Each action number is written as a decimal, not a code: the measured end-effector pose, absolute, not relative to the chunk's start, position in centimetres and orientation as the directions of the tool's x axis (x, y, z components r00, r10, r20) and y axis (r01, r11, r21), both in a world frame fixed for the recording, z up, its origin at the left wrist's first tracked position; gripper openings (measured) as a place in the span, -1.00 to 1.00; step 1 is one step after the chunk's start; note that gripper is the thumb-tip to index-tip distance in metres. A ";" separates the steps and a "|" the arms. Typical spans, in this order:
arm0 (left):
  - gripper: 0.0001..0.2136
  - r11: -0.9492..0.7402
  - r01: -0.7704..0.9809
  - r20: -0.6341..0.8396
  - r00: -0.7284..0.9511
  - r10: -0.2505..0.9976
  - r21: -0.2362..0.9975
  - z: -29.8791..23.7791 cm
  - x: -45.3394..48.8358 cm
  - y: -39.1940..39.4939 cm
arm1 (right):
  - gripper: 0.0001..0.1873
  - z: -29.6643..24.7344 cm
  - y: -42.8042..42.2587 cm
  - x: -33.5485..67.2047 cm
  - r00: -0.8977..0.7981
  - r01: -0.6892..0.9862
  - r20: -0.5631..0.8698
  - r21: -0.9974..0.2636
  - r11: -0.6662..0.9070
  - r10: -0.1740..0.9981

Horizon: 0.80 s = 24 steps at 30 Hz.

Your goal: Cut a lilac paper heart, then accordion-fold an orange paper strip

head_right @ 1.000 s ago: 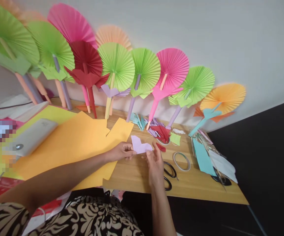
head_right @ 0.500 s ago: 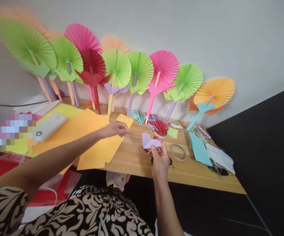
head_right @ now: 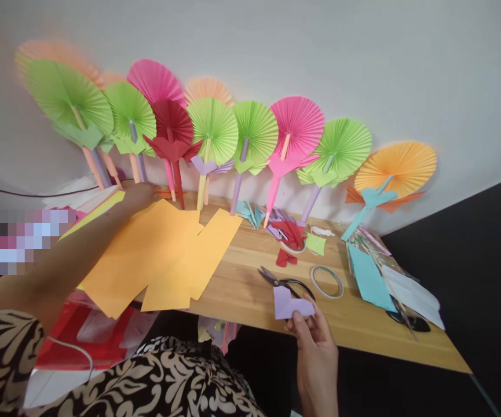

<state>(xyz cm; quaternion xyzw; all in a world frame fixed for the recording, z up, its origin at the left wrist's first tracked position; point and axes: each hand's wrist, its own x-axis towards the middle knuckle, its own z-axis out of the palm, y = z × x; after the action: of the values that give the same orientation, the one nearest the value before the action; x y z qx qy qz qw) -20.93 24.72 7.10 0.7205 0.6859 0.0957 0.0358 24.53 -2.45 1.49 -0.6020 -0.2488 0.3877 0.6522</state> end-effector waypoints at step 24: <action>-0.69 -0.079 0.997 -0.018 0.078 0.997 -0.023 4.6 -20.3 29.4 | -0.31 1.1 -2.8 24.1 0.610 -0.212 -0.217 -0.971 -0.107 0.762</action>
<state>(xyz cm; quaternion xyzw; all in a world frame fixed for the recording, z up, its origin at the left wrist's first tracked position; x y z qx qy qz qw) -20.34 29.43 4.61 0.7343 0.6787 -0.0144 -0.0023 24.12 -2.78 1.10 -0.6368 -0.2161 0.3850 0.6321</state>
